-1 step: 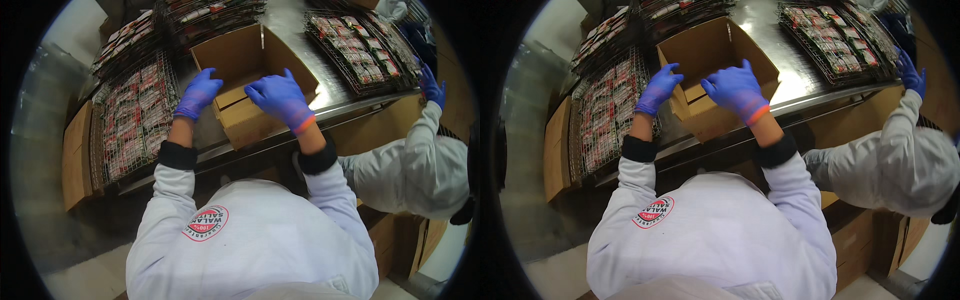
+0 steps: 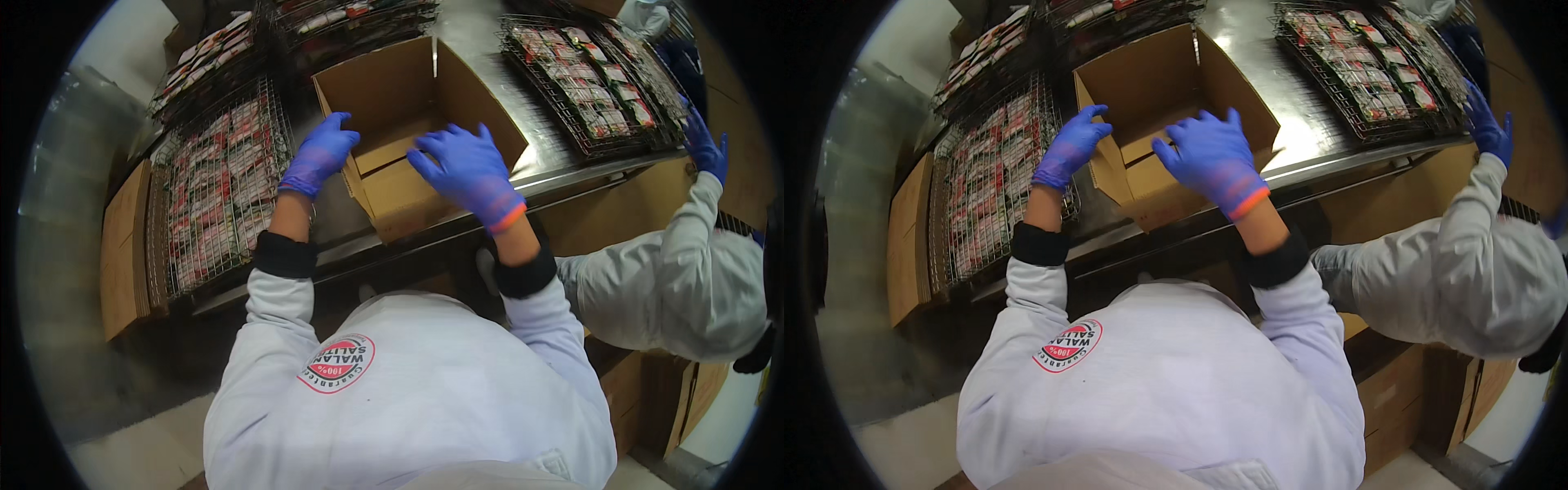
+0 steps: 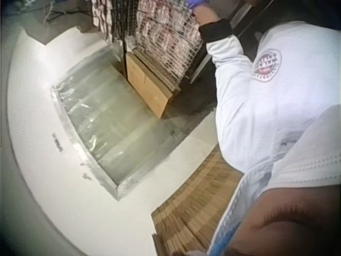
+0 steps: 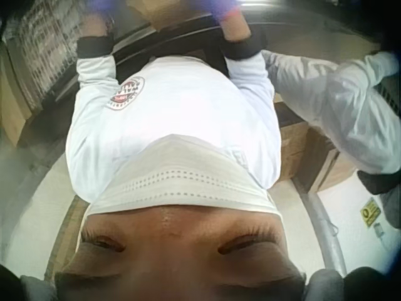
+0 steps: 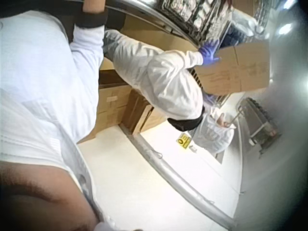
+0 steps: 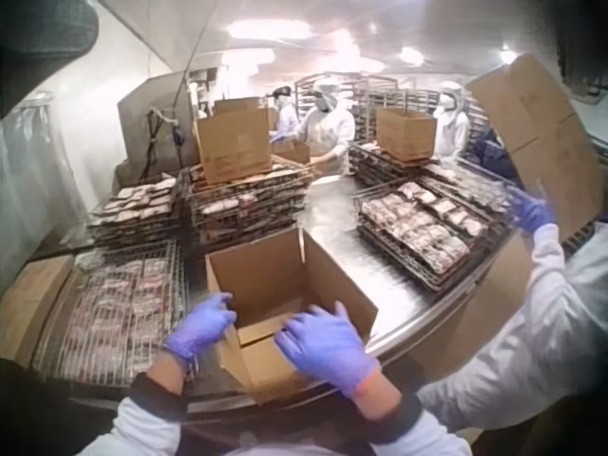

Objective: The person repeatedly picks packaged food items from a wire rack and places them into cardboard boxes on a conveyor belt. They arrange the items inside the boxes and occasionally close the flaps. The process is continuous and repetitive.

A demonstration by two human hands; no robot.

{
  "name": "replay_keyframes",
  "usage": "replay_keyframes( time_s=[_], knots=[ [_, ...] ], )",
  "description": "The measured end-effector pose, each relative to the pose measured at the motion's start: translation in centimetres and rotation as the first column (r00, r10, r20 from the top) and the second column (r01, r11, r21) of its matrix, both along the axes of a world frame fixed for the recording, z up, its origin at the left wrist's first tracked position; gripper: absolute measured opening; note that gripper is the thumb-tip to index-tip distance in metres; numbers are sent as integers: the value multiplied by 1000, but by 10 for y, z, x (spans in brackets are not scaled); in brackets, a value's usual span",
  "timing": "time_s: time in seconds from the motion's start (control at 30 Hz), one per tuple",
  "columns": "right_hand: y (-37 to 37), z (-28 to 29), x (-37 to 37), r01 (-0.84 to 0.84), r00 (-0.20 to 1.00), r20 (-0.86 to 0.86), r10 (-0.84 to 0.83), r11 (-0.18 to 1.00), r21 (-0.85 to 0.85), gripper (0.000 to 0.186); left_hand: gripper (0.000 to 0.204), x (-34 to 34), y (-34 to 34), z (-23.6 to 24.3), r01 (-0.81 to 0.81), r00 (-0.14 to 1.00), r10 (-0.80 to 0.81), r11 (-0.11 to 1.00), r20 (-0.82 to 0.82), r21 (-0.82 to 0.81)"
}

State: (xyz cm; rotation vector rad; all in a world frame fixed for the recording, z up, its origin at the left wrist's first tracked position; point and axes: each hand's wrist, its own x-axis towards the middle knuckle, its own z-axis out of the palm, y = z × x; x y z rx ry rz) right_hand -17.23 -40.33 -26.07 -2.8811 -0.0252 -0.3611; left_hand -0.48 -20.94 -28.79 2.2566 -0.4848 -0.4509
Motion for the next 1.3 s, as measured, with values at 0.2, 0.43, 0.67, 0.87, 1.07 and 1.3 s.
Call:
replay_keyframes(
  time_s=[0.2, 0.43, 0.67, 0.87, 1.07, 1.3],
  knots=[
    [-5, -95, -58, 12, 995, 95, -8, 999, -43, 53, 65, 9, 18, -1, 78, 990, -114, 935, -86, -346],
    [-45, -109, -29, 6, 996, 90, -18, 992, 129, 28, 60, 12, 4, -11, -28, 848, -113, 966, 517, 256],
    [-66, -120, -2, 43, 930, 366, -33, 999, -19, 30, 59, -31, 2, -130, -420, 591, -351, 634, 726, 649],
    [8, -157, 35, 150, 928, 347, -138, 989, -10, 30, 52, -34, 48, -96, -212, 764, -251, 772, 595, 599],
    [31, -134, 45, 122, 972, 197, -128, 992, 45, 27, 36, -78, 135, 27, -92, 673, 59, 996, 738, 4],
    [23, -124, 68, 88, 980, -182, -77, 995, 53, 33, 50, -74, 259, -44, -336, 502, -9, 919, 865, 205]
  ],
)
